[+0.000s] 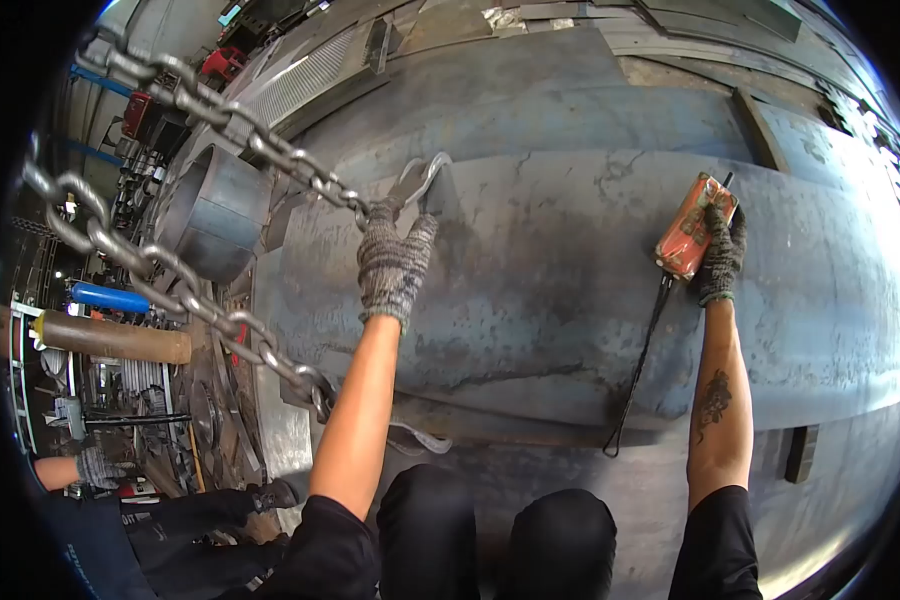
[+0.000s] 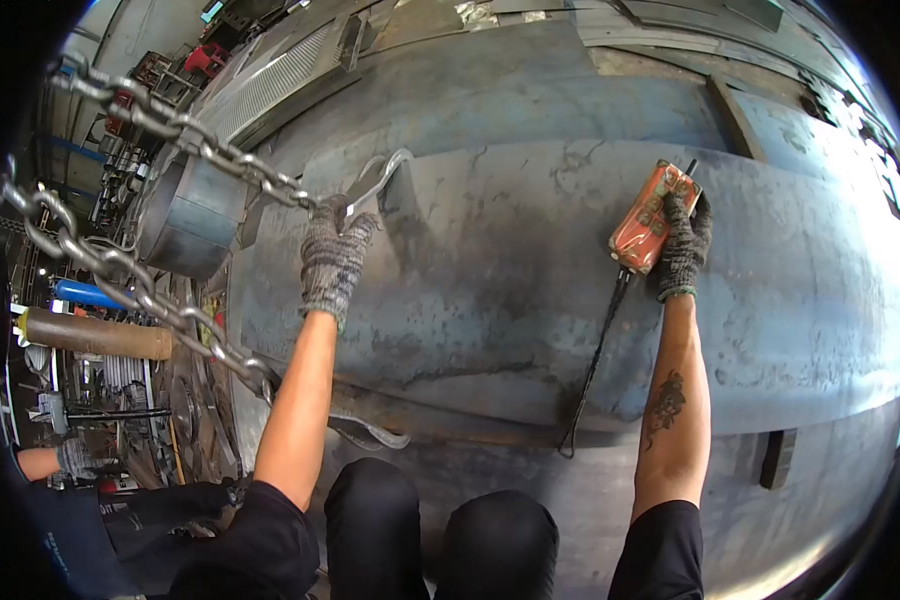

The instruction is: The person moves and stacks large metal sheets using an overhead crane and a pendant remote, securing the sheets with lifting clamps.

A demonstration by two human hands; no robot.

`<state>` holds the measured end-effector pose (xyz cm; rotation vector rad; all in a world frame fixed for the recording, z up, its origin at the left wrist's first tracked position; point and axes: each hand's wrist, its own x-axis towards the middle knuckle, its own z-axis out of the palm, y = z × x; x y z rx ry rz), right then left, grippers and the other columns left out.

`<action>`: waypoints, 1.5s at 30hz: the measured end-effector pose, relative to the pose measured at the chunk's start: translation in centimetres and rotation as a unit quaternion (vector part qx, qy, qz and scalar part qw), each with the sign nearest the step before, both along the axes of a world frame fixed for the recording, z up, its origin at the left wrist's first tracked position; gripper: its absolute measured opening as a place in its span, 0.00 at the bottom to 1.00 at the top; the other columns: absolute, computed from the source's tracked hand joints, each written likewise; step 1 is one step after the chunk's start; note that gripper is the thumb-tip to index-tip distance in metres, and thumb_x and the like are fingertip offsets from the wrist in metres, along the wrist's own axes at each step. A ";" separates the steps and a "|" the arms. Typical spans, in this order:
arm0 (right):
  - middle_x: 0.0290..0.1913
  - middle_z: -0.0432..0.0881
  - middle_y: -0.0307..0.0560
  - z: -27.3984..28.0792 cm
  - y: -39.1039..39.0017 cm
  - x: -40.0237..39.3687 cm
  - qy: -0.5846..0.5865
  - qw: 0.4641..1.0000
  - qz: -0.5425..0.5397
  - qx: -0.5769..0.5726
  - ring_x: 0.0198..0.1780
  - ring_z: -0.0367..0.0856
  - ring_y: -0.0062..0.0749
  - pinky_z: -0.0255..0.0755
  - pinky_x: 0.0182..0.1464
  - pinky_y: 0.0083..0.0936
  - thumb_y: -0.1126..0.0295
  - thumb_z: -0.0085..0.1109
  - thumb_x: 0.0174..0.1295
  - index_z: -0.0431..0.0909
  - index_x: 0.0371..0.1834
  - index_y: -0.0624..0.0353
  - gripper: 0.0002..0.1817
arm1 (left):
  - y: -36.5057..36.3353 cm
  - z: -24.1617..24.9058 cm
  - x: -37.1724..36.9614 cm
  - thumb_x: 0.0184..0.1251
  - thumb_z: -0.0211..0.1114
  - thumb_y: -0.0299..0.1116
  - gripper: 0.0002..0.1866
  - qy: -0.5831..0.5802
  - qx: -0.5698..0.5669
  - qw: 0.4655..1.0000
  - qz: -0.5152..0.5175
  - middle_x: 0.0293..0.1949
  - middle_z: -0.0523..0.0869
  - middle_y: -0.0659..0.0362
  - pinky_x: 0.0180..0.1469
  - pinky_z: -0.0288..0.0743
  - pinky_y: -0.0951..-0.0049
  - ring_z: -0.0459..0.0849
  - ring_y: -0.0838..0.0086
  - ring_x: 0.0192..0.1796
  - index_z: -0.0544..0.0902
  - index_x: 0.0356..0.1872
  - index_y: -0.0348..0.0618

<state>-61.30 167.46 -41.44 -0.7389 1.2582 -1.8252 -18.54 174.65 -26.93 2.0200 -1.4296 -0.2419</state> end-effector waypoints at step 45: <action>0.53 0.77 0.42 0.1 -14.6 -8.0 0.125 0.966 -0.097 0.207 0.52 0.74 0.24 0.67 0.57 0.26 0.66 0.59 0.66 0.72 0.60 0.63 0.21 | -22.6 -9.2 -2.2 0.38 0.65 0.22 0.58 0.246 0.339 0.908 0.026 0.59 0.79 0.54 0.57 0.70 0.73 0.78 0.64 0.58 0.51 0.78 0.62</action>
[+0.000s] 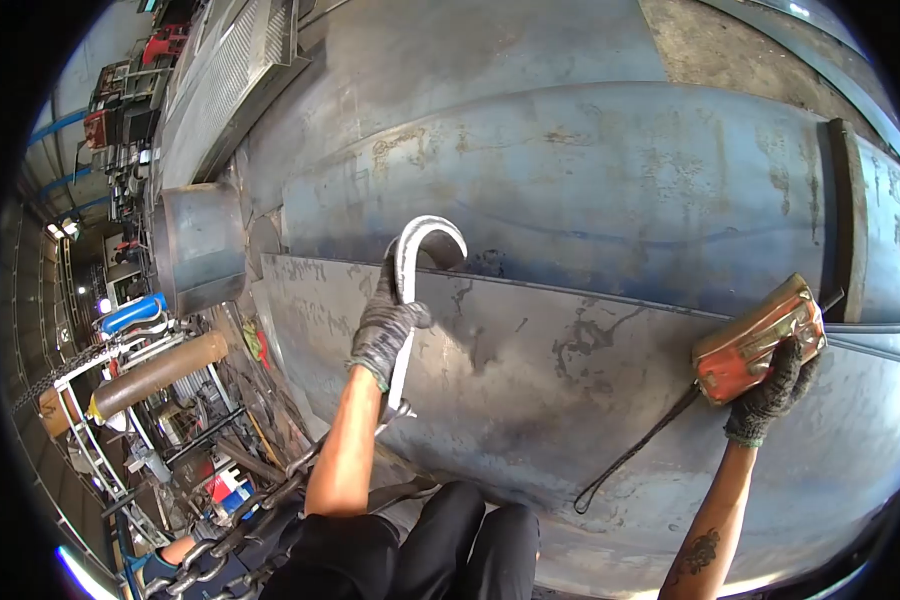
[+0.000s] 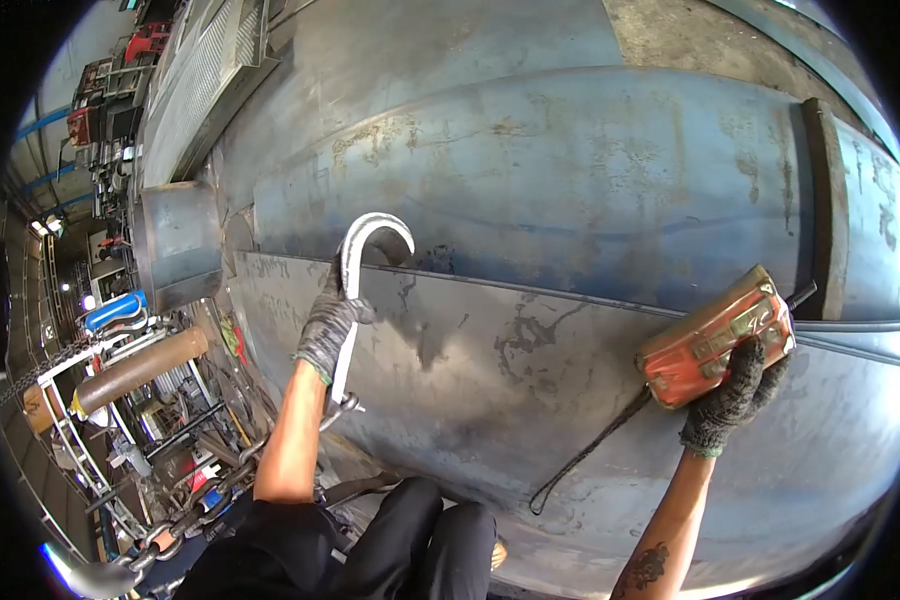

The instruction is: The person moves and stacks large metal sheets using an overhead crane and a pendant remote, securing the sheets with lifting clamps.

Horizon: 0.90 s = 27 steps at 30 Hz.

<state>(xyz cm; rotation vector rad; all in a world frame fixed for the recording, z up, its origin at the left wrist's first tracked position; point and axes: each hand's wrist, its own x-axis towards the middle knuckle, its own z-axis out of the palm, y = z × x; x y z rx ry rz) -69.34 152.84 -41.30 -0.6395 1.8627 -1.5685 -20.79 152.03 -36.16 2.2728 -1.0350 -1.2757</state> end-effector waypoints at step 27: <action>0.50 0.80 0.46 -3.4 13.6 0.9 -0.587 0.755 0.227 -0.184 0.46 0.80 0.36 0.76 0.51 0.32 0.44 0.54 0.63 0.66 0.67 0.61 0.37 | 4.2 4.6 -10.7 0.42 0.73 0.37 0.53 -0.298 0.111 0.938 -0.138 0.56 0.78 0.41 0.56 0.76 0.56 0.82 0.50 0.52 0.58 0.75 0.63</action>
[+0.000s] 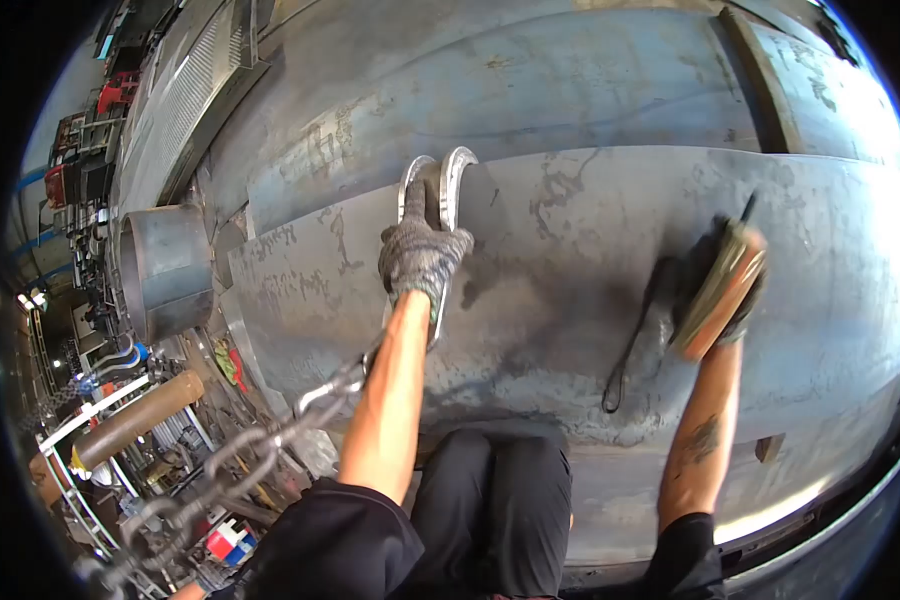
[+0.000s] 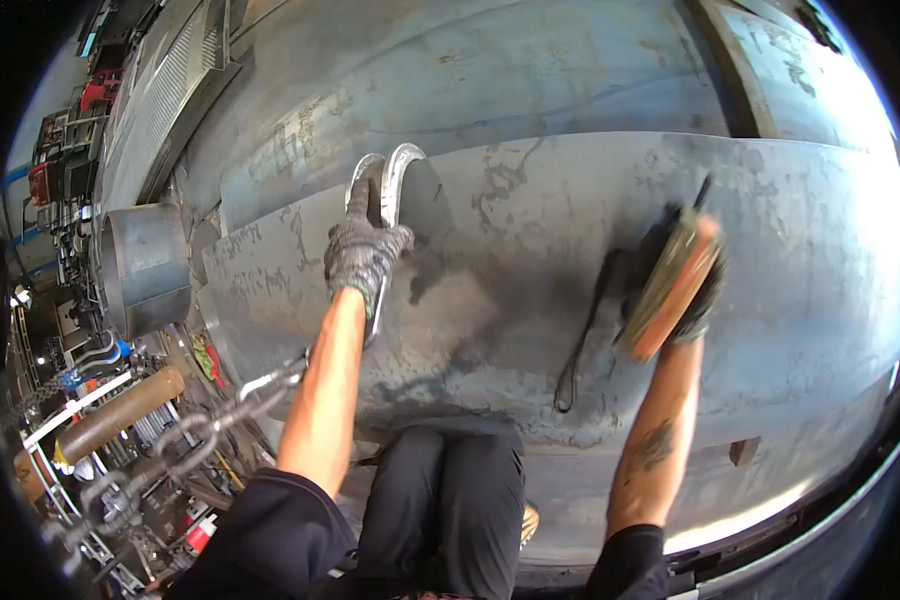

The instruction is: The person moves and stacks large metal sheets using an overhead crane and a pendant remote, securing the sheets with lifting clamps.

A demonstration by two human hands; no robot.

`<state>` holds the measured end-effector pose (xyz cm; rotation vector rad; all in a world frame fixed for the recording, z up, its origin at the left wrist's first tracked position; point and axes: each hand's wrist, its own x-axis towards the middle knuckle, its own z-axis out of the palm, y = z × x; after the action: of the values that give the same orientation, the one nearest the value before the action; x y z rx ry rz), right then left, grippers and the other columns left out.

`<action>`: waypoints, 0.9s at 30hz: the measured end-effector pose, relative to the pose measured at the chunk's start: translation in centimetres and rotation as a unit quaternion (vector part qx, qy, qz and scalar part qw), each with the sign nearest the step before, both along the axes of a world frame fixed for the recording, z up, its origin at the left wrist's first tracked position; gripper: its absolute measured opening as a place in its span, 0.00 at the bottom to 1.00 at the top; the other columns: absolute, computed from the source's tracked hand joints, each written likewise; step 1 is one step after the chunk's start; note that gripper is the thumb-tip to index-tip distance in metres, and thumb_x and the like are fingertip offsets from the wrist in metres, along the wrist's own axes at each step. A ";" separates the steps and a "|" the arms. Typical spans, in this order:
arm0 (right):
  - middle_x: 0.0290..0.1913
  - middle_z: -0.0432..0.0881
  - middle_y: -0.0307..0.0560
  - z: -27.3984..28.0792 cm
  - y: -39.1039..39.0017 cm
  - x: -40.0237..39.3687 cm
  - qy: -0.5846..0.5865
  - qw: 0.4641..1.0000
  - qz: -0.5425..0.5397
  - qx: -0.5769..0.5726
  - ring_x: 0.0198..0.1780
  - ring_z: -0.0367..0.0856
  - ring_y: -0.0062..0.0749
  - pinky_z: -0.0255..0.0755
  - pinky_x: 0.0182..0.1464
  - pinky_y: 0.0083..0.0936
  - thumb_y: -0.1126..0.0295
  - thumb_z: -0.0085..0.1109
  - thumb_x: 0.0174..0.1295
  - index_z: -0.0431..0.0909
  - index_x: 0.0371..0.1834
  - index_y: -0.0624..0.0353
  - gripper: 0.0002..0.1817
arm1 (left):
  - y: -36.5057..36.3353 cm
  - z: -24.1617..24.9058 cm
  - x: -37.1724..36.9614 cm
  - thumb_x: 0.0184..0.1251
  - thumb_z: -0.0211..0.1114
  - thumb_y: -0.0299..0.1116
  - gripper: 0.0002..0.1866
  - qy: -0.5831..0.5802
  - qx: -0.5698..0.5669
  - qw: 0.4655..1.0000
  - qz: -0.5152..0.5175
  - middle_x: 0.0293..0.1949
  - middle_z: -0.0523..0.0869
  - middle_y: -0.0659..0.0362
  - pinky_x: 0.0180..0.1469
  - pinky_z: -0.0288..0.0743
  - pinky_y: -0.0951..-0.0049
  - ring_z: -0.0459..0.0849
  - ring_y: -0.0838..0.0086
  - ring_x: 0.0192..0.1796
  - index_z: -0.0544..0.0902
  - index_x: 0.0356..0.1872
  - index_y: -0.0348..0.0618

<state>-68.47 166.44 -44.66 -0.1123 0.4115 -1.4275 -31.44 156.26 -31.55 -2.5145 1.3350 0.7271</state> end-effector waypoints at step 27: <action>0.45 0.84 0.49 3.2 5.2 3.4 0.135 0.980 0.094 0.107 0.43 0.83 0.38 0.80 0.46 0.35 0.51 0.59 0.63 0.79 0.51 0.59 0.23 | -2.8 -1.9 0.8 0.61 0.58 0.50 0.32 0.080 -0.041 0.979 -0.181 0.63 0.75 0.49 0.64 0.68 0.60 0.75 0.56 0.64 0.70 0.67 0.51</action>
<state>-65.06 171.59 -41.43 -0.1675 0.7570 -1.1768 -30.62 153.45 -33.44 -2.2132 1.8475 0.8178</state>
